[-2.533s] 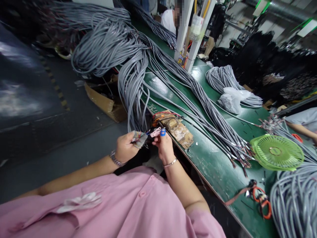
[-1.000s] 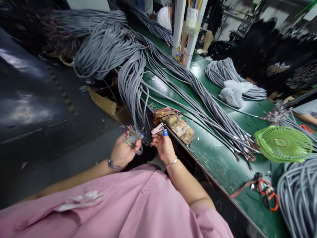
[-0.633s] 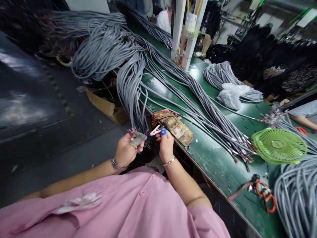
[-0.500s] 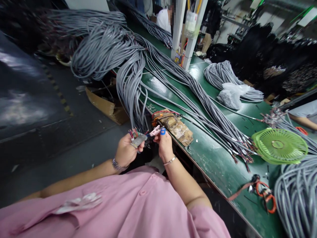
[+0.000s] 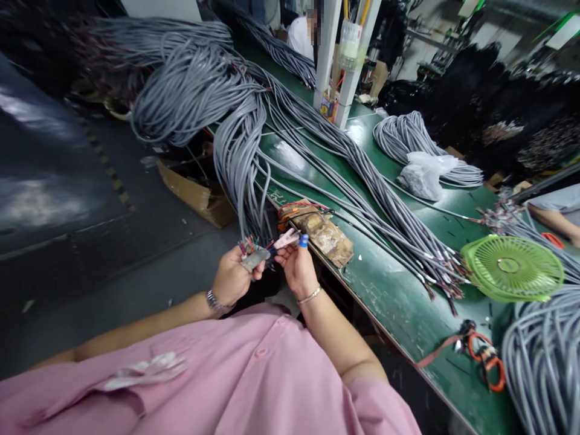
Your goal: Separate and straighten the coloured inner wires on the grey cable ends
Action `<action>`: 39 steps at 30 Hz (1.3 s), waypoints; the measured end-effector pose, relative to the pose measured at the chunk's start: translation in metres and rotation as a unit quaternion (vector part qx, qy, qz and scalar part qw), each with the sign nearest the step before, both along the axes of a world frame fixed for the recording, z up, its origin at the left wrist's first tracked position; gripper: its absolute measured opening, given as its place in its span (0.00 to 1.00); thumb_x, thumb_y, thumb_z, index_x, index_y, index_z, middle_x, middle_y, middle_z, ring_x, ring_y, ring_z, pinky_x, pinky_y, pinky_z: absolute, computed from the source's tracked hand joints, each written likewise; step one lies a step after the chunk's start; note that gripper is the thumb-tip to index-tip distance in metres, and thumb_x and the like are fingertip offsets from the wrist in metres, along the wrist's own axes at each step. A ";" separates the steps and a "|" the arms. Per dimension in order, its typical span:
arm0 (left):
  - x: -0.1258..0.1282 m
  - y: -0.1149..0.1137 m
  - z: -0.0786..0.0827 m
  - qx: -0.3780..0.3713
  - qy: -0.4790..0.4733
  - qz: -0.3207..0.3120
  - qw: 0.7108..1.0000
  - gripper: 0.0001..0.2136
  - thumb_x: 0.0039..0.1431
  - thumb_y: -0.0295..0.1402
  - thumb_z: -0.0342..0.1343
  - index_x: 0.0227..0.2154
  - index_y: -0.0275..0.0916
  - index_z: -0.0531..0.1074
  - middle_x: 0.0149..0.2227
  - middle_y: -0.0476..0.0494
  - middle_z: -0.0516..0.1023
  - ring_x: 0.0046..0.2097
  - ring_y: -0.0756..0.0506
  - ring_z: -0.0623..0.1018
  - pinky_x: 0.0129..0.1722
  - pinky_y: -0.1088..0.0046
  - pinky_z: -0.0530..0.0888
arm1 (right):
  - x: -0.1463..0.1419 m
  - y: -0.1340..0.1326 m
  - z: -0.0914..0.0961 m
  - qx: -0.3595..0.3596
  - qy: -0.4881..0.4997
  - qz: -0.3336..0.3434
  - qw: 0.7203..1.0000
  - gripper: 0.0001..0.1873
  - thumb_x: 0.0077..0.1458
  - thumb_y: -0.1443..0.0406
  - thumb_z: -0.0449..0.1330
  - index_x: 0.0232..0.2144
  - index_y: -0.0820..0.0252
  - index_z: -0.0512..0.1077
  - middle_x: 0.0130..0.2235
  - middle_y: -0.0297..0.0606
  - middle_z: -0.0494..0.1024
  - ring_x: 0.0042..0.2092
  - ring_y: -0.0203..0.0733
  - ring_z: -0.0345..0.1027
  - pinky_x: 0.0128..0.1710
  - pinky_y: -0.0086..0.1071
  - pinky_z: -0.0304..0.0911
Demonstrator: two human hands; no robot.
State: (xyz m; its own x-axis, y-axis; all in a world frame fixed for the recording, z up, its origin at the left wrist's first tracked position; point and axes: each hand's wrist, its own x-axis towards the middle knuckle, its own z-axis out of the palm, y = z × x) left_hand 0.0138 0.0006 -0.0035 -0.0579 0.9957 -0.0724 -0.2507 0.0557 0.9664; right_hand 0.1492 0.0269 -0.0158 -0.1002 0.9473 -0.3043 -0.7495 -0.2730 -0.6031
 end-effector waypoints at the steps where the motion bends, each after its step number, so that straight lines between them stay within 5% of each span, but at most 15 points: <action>1: -0.001 -0.002 0.000 -0.002 0.001 -0.001 1.000 0.07 0.51 0.33 0.59 0.24 0.38 0.67 0.18 0.53 0.71 0.17 0.54 0.67 0.16 0.80 0.63 | 0.003 -0.002 -0.002 -0.005 0.007 0.003 1.000 0.27 0.53 0.43 0.54 0.32 0.60 0.73 0.29 0.35 0.75 0.29 0.34 0.67 0.30 0.28 0.66; 13: -0.005 -0.003 -0.013 -0.051 -0.031 -0.083 0.995 0.10 0.52 0.38 0.60 0.28 0.36 0.70 0.23 0.49 0.74 0.20 0.53 0.72 0.17 0.80 0.60 | 0.028 -0.028 -0.014 -0.029 -0.070 0.006 0.997 0.22 0.51 0.48 0.60 0.35 0.61 0.75 0.31 0.35 0.75 0.27 0.32 0.65 0.29 0.26 0.64; 16: -0.001 -0.001 -0.017 -0.050 -0.049 -0.109 0.992 0.13 0.53 0.41 0.60 0.31 0.34 0.73 0.27 0.43 0.78 0.26 0.50 0.76 0.22 0.78 0.66 | 0.034 -0.036 -0.011 -0.010 -0.105 0.002 0.994 0.19 0.51 0.51 0.61 0.36 0.60 0.75 0.30 0.34 0.74 0.27 0.31 0.64 0.29 0.26 0.63; 23: -0.002 -0.007 -0.013 -0.024 -0.098 -0.068 0.993 0.17 0.53 0.40 0.60 0.40 0.33 0.74 0.41 0.34 0.80 0.41 0.44 0.80 0.35 0.73 0.72 | 0.048 -0.056 -0.011 0.030 -0.153 -0.036 0.987 0.14 0.50 0.57 0.63 0.36 0.59 0.75 0.30 0.32 0.73 0.27 0.30 0.63 0.29 0.26 0.62; 27: -0.018 -0.011 -0.014 -0.031 -0.135 0.021 0.990 0.14 0.51 0.37 0.59 0.38 0.32 0.73 0.33 0.39 0.80 0.26 0.51 0.77 0.17 0.82 0.60 | 0.054 -0.067 -0.019 0.028 -0.187 -0.060 0.980 0.13 0.50 0.58 0.63 0.36 0.60 0.75 0.30 0.32 0.74 0.27 0.29 0.63 0.29 0.26 0.62; 31: -0.034 -0.020 -0.018 0.000 -0.148 0.107 0.983 0.11 0.50 0.35 0.58 0.34 0.33 0.72 0.26 0.46 0.76 0.18 0.55 0.69 0.12 0.83 0.50 | 0.057 -0.076 -0.027 0.030 -0.225 -0.098 0.969 0.13 0.50 0.59 0.63 0.37 0.59 0.75 0.29 0.31 0.74 0.26 0.29 0.63 0.28 0.25 0.61; 39: -0.044 -0.044 -0.009 -0.040 -0.198 0.098 0.974 0.09 0.52 0.35 0.55 0.29 0.33 0.72 0.21 0.46 0.72 0.16 0.55 0.67 0.11 0.82 0.51 | 0.058 -0.085 -0.053 -0.001 -0.247 -0.024 0.969 0.14 0.47 0.63 0.63 0.38 0.59 0.75 0.31 0.32 0.75 0.26 0.29 0.63 0.26 0.24 0.62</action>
State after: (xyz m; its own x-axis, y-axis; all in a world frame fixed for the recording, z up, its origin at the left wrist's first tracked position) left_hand -0.0305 -0.0433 -0.0124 -0.1987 0.9583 -0.2056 -0.6163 0.0409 0.7865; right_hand 0.2074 -0.0577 -0.0688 0.1021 0.9466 -0.3058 -0.3824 -0.2464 -0.8905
